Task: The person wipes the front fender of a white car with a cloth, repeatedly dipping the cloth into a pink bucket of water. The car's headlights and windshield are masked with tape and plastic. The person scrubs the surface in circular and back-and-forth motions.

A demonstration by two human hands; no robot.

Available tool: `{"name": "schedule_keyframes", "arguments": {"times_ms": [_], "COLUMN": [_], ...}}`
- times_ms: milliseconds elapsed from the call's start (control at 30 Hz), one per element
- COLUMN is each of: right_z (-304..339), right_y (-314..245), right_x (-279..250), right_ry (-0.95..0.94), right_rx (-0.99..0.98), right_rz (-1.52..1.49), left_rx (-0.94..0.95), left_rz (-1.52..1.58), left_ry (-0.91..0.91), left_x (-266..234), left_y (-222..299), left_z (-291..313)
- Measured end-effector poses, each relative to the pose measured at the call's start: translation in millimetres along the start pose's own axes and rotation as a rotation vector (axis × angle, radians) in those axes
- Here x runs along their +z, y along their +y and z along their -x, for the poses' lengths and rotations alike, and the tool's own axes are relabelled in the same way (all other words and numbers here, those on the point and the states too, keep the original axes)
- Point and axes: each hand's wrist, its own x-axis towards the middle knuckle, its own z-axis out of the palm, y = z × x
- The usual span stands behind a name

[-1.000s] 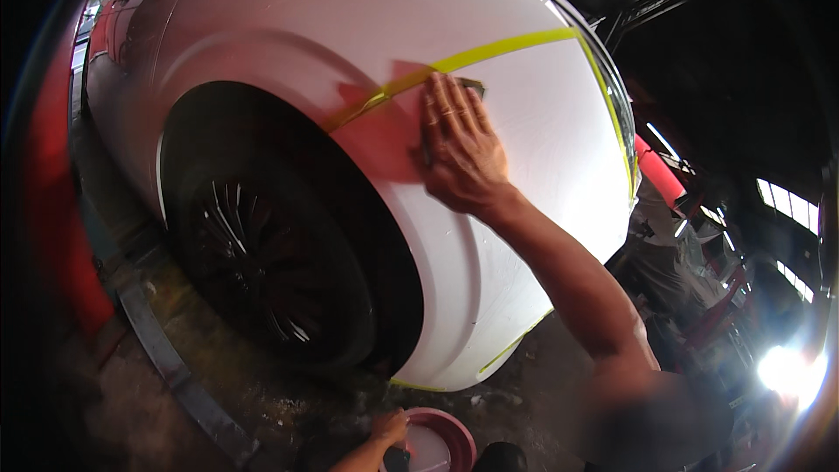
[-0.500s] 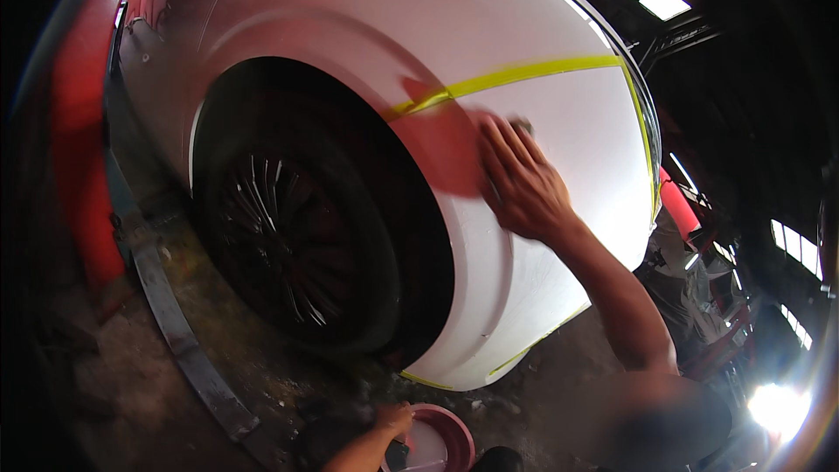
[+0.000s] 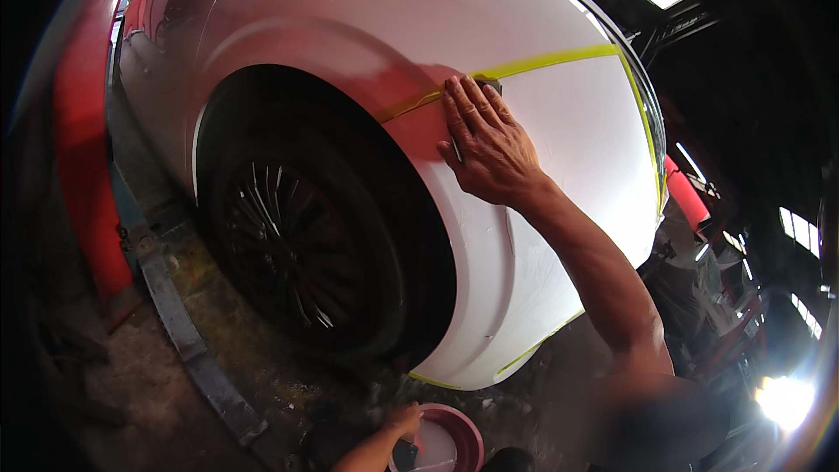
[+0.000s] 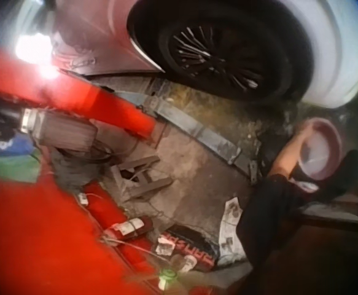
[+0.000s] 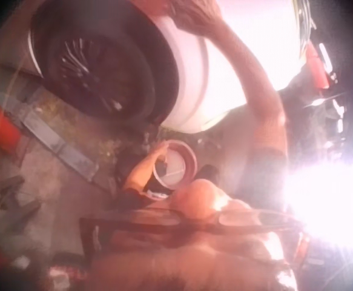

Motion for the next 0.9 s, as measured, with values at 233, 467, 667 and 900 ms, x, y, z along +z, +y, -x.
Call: {"name": "schedule_keyframes", "arguments": {"times_ms": [233,467,667,900], "right_z": [42.2,168.8,46.8,289.3], "right_y": [10.0,-38.3,87.6,-37.0], "right_x": [3.1,16.5,-20.6,44.7], "right_ry": [0.032,-0.184,0.147,-0.178], "right_rx": [0.164,0.217,0.408,0.135], "right_rz": [0.113,0.001,0.248,0.140], "left_rx": [-0.009,0.057,0.000,-0.005], "left_rz": [-0.034,-0.027,-0.067,-0.018], "left_ry": [0.014,0.034,-0.081,-0.005], "left_x": [-3.9,-3.7,-30.4,-25.6], "left_y": [-12.6,-9.7,21.9,15.5], "left_z": [2.5,2.2,19.7,17.5]}}
